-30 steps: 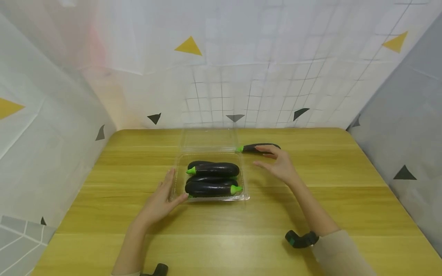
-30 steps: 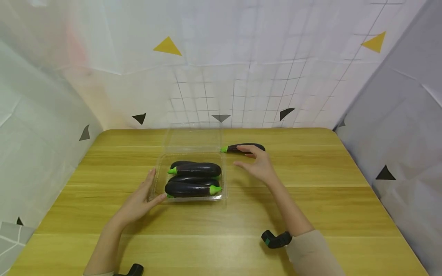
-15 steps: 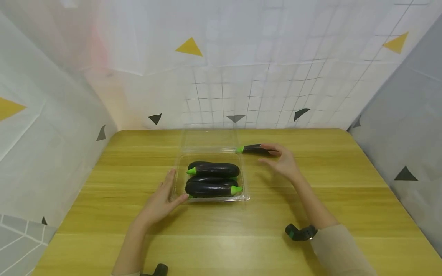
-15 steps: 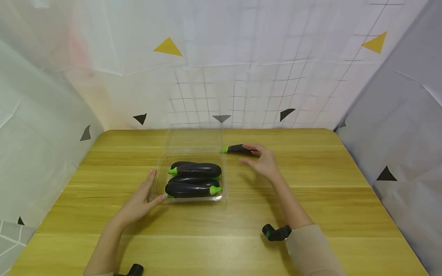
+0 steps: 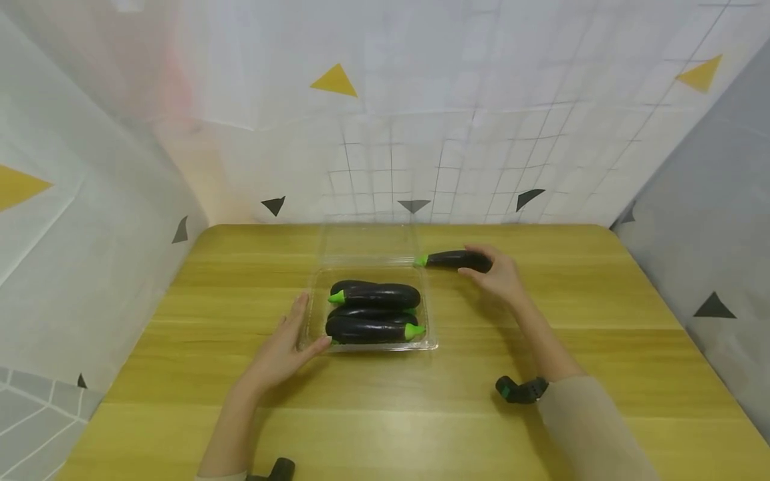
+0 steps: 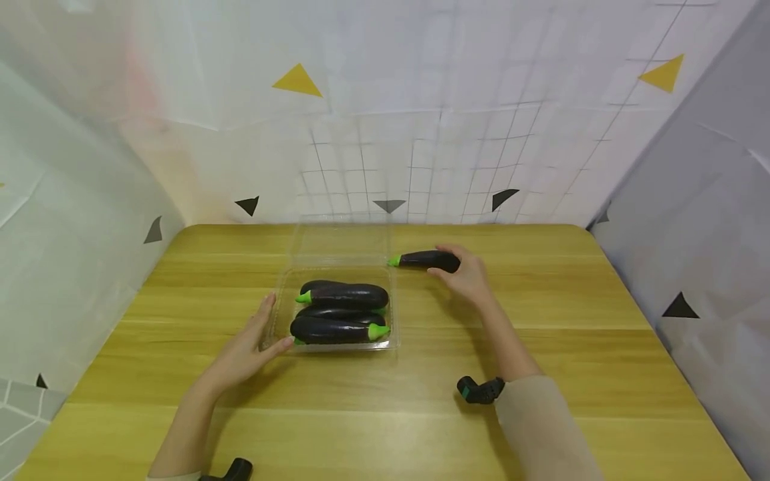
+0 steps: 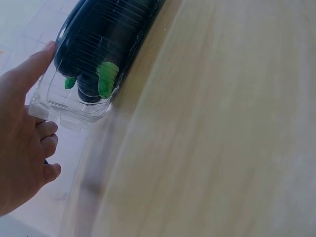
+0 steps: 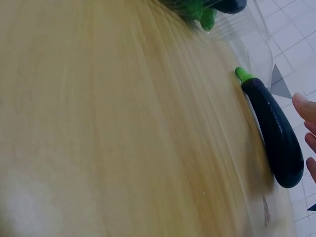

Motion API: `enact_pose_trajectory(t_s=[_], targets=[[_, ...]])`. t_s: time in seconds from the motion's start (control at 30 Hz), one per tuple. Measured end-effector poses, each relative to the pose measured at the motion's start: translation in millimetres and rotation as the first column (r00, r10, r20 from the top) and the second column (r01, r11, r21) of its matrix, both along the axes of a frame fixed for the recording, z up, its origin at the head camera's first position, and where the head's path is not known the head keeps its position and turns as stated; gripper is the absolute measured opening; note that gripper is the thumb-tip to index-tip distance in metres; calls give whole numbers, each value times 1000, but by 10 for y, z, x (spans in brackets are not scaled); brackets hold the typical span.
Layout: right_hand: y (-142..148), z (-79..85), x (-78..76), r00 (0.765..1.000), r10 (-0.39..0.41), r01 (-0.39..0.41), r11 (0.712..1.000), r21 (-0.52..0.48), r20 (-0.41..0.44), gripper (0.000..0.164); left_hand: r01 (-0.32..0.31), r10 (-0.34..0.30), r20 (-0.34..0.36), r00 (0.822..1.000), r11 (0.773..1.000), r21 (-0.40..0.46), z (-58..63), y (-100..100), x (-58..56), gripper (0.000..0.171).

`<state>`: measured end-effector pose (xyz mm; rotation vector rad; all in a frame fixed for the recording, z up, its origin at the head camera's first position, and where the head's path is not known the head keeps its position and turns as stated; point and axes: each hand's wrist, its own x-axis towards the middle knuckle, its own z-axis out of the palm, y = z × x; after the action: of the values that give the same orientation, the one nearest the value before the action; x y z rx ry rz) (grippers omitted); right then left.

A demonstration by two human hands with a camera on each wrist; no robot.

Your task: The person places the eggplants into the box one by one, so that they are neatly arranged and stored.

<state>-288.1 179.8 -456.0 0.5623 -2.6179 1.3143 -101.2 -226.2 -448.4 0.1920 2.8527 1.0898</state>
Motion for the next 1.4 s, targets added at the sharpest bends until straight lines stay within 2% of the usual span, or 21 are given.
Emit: enact_pose_trajectory(t_s=[0.27,0.37,0.47,0.57,0.7,0.87,1.13,1.4], targets=[[39,-44,-67,999,25,-23,998,52,-22,52,-10,10,13,1000,1000,3,-1,8,6,98],[41,-58,-96,999,20,-16,988,152,-25,53,-8,8,12,1000,1000,9,4,5,6,98],[34,-73,-106,999,11,0,961,275,-37,54,-6,6,10,1000,1000,13,4,5,4,98],[12,-71,-74,998,-2,23,938,347,-60,54,-3,3,9,1000,1000,15,2,5,4,98],[-10,-76,-16,995,-29,61,936,347,-95,52,-1,1,6,1000,1000,13,9,4,3,97],[-2,-101,61,994,-69,91,945,313,-81,49,5,-5,-4,1000,1000,16,25,7,0,97],[2,-70,224,995,-63,85,944,318,-80,48,2,-2,-1,1000,1000,20,33,4,0,96],[-19,-16,386,997,-64,73,943,324,-36,50,2,-2,-1,1000,1000,9,9,1,-3,98]])
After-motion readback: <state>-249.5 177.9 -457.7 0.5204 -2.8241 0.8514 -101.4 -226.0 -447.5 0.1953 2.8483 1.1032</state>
